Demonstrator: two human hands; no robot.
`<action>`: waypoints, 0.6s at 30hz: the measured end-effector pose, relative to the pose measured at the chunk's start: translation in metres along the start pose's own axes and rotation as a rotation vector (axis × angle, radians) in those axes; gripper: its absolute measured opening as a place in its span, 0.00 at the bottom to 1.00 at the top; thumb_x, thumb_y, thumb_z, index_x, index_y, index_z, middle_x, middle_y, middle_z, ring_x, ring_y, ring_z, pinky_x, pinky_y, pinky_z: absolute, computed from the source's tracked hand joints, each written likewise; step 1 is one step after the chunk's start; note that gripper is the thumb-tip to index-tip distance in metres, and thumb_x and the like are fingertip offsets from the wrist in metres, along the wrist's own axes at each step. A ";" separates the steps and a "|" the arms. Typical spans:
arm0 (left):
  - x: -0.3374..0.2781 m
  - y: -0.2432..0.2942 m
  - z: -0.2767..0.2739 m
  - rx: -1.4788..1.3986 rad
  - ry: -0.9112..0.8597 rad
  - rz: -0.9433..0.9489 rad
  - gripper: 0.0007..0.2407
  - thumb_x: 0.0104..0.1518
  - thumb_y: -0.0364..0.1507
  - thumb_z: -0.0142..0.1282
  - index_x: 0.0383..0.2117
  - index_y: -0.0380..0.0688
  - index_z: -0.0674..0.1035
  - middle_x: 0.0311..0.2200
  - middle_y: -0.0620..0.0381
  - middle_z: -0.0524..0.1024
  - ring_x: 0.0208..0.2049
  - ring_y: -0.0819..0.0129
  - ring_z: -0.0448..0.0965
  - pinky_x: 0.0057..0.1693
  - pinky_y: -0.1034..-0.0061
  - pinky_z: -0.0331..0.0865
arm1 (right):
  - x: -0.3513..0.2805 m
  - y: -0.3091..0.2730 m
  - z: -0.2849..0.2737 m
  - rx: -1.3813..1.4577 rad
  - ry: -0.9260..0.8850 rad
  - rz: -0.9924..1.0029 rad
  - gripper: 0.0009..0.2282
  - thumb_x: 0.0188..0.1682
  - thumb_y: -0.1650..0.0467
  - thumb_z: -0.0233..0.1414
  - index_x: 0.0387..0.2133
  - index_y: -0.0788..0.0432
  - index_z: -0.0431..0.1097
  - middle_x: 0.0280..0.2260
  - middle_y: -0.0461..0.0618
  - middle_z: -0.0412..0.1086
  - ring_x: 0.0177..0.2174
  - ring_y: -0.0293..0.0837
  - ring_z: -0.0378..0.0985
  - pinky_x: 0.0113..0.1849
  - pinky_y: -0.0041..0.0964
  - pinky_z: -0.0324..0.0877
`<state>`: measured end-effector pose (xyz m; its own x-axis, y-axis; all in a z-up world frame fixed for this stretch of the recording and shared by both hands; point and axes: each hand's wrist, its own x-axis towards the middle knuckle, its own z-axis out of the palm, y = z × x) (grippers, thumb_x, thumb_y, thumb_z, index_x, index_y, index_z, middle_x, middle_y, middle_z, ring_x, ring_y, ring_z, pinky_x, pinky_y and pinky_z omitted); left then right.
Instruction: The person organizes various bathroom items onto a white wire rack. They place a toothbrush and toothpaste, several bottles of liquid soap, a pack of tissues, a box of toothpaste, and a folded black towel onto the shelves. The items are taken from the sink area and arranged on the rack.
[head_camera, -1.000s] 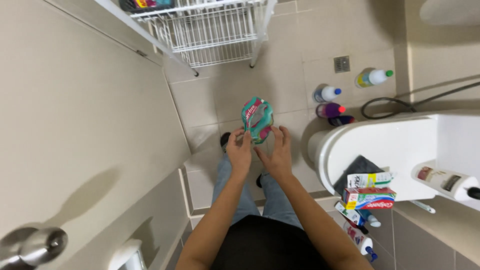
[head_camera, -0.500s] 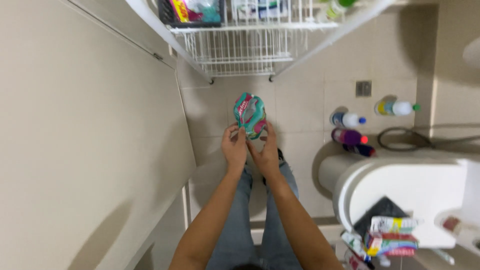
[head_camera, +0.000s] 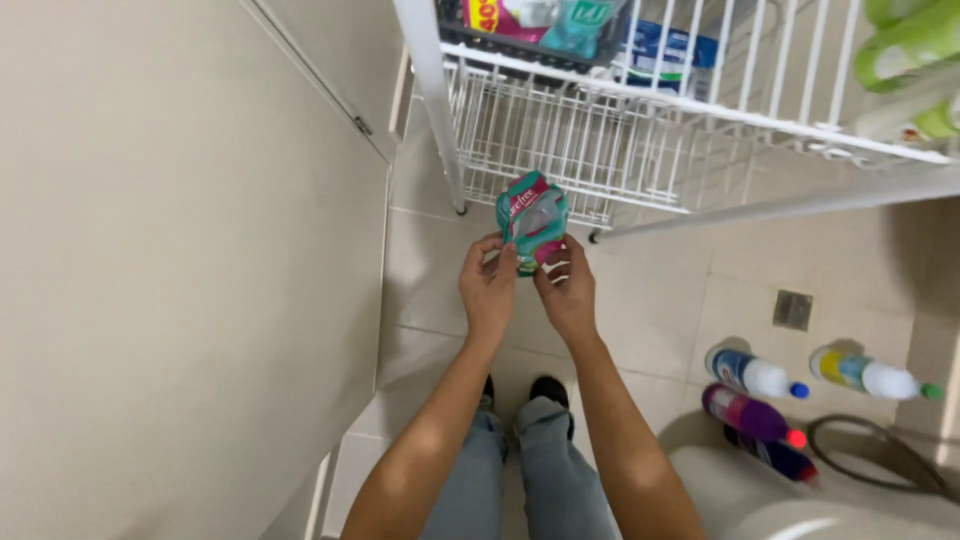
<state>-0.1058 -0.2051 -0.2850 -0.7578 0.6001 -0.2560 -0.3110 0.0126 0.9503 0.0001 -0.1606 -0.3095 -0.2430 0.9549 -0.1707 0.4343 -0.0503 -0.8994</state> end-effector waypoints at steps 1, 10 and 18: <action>0.004 -0.004 0.002 -0.038 -0.005 -0.006 0.06 0.61 0.28 0.61 0.39 0.41 0.79 0.47 0.46 0.78 0.45 0.56 0.82 0.45 0.66 0.80 | 0.006 0.002 0.002 -0.002 0.015 -0.039 0.29 0.44 0.75 0.60 0.62 0.59 0.60 0.36 0.55 0.72 0.31 0.50 0.77 0.32 0.38 0.73; 0.077 -0.026 0.030 -0.189 0.014 0.156 0.07 0.61 0.30 0.62 0.40 0.44 0.81 0.42 0.54 0.78 0.40 0.66 0.83 0.39 0.74 0.81 | 0.092 0.020 0.028 -0.029 0.145 -0.429 0.20 0.46 0.74 0.63 0.52 0.55 0.68 0.34 0.48 0.68 0.31 0.46 0.76 0.31 0.36 0.73; 0.138 -0.026 0.062 -0.130 0.093 0.453 0.09 0.62 0.31 0.59 0.44 0.43 0.79 0.41 0.51 0.79 0.43 0.58 0.83 0.42 0.70 0.79 | 0.173 0.005 0.054 -0.133 0.314 -0.838 0.15 0.45 0.74 0.62 0.45 0.56 0.71 0.36 0.51 0.70 0.33 0.53 0.77 0.32 0.42 0.73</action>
<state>-0.1666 -0.0734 -0.3344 -0.8800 0.4478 0.1581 -0.0023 -0.3368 0.9416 -0.0864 -0.0115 -0.3647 -0.2855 0.7001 0.6545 0.3226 0.7133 -0.6223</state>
